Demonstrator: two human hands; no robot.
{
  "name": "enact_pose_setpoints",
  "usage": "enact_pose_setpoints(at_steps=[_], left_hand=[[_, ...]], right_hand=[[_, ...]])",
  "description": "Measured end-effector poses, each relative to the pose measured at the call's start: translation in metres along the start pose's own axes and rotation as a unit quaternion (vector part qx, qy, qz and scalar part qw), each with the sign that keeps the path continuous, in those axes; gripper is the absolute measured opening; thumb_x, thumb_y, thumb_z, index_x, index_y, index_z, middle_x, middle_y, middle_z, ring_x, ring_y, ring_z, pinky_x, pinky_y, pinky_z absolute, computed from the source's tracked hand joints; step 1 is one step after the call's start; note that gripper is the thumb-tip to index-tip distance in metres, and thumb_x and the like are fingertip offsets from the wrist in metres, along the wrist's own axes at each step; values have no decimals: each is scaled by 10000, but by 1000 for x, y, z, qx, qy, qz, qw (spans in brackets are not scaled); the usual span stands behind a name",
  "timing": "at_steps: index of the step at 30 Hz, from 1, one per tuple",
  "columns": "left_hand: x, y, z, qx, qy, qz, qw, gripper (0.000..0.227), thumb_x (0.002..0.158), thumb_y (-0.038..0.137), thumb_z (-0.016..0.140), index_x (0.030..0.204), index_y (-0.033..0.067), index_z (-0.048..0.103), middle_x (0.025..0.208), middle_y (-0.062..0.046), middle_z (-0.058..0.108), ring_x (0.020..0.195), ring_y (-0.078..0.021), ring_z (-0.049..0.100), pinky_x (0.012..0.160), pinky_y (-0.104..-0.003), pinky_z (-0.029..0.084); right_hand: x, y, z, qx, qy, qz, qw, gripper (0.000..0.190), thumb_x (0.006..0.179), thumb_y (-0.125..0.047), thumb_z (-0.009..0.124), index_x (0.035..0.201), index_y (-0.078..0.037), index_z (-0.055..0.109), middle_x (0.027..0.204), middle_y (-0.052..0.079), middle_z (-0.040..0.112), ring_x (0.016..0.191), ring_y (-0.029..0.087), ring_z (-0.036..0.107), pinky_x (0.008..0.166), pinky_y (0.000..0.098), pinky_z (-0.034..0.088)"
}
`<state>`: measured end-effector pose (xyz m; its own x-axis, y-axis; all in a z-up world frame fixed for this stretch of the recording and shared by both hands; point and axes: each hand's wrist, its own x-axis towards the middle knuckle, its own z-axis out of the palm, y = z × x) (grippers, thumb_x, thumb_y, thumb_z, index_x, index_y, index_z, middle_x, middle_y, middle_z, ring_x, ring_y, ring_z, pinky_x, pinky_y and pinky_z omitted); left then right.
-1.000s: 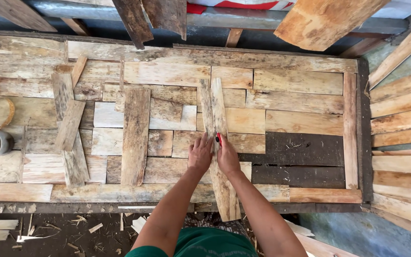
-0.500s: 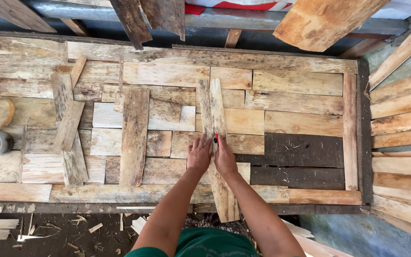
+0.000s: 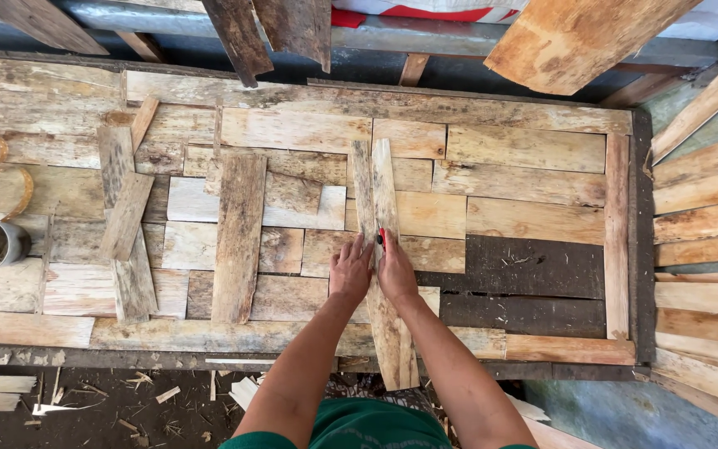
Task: Measuring and cutting thin wood slats for assembly using a utility knife.
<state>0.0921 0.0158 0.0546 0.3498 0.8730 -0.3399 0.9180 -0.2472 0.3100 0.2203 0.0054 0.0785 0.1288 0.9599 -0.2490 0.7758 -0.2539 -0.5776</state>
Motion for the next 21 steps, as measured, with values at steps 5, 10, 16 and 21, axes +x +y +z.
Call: enact_pose_setpoints(at_steps=[5,10,16,21], left_hand=[[3,2,-7,25,-40,-3,999,747,952,352,674,1592,227,308,1693,-45,179,1472,-256,297,1138,-493,326],[2,2,-7,18,-39,-6,999,744,955,352,676,1595,232,318,1699,-38,188,1486,-246,296,1153,-481,326],[0,3,-10,0,-33,-10,999,728,942,345,690,1578,229,355,1694,-32,224,1481,-233,314,1155,-475,332],[5,2,-4,14,-34,-12,999,722,940,353,685,1566,236,346,1677,-28,202,1458,-252,300,1124,-501,327]], right_hand=[[-2,1,2,3,-7,-8,1000,625,1012,-46,493,1593,-32,263,1485,244,514,1281,393,590,1027,435,545],[-3,1,3,-6,4,-20,1000,636,996,-33,510,1587,-24,276,1469,250,528,1294,399,577,1051,440,523],[-5,7,12,-28,2,-29,999,649,987,-14,494,1594,-2,264,1473,260,523,1308,407,566,1080,450,494],[-13,-6,5,0,-9,3,1000,679,947,5,476,1585,1,246,1561,283,404,1317,440,533,1087,459,459]])
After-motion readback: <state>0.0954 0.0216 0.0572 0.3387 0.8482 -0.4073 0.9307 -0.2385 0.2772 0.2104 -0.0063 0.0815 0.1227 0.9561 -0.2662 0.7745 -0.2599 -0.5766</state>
